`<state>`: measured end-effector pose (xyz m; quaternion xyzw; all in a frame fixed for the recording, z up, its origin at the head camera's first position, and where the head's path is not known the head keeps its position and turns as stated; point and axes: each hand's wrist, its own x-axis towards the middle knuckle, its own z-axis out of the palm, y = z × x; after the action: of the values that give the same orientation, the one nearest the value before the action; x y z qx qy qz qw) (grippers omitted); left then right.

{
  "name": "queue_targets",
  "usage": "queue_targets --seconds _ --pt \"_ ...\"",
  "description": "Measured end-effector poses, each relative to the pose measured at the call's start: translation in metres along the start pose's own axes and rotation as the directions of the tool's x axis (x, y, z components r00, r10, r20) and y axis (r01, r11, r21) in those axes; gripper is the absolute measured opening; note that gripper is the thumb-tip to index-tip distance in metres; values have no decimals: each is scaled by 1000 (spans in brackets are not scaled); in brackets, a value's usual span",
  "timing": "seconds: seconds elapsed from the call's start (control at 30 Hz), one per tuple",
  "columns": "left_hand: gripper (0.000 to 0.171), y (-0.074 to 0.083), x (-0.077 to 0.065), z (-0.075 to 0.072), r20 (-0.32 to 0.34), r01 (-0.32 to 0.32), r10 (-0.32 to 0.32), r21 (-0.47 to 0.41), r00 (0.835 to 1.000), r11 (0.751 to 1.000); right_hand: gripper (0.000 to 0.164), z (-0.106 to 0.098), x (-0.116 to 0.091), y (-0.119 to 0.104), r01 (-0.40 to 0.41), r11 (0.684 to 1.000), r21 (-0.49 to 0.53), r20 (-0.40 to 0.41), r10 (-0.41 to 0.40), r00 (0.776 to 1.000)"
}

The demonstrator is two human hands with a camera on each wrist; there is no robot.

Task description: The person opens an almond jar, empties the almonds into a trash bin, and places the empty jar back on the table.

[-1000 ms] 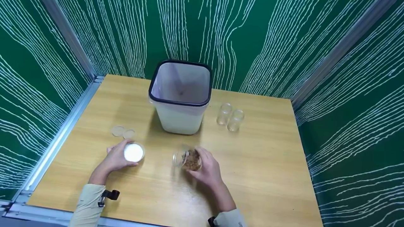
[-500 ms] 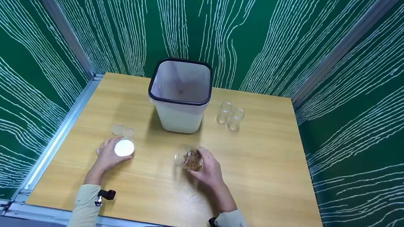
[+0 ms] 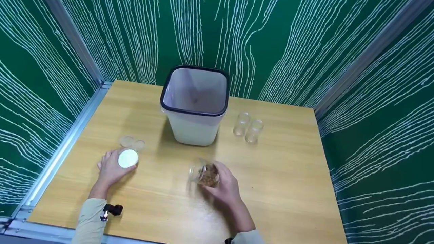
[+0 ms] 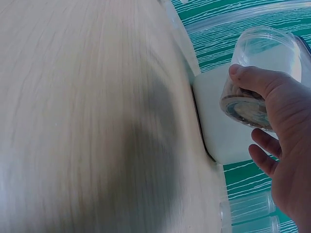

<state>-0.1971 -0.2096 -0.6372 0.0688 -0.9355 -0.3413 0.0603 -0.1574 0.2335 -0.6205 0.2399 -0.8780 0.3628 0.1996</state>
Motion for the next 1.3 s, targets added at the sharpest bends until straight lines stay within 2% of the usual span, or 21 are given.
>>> queue_targets --seconds 0.2,0.5,0.73,1.3 --pt "92 -6 6 -6 11 50 -50 38 999 998 96 0 -3 1 -26 1000 17 16 26 1000" --pt "94 -13 12 -8 46 95 -97 48 994 994 98 -4 -4 2 -78 997 29 27 77 997" --pt "91 -18 13 -11 51 79 -82 64 995 995 94 -2 -6 2 -66 998 -13 26 66 997" --pt "94 -20 21 -8 76 89 -98 117 992 989 93 1 -10 3 -106 994 6 42 106 993"
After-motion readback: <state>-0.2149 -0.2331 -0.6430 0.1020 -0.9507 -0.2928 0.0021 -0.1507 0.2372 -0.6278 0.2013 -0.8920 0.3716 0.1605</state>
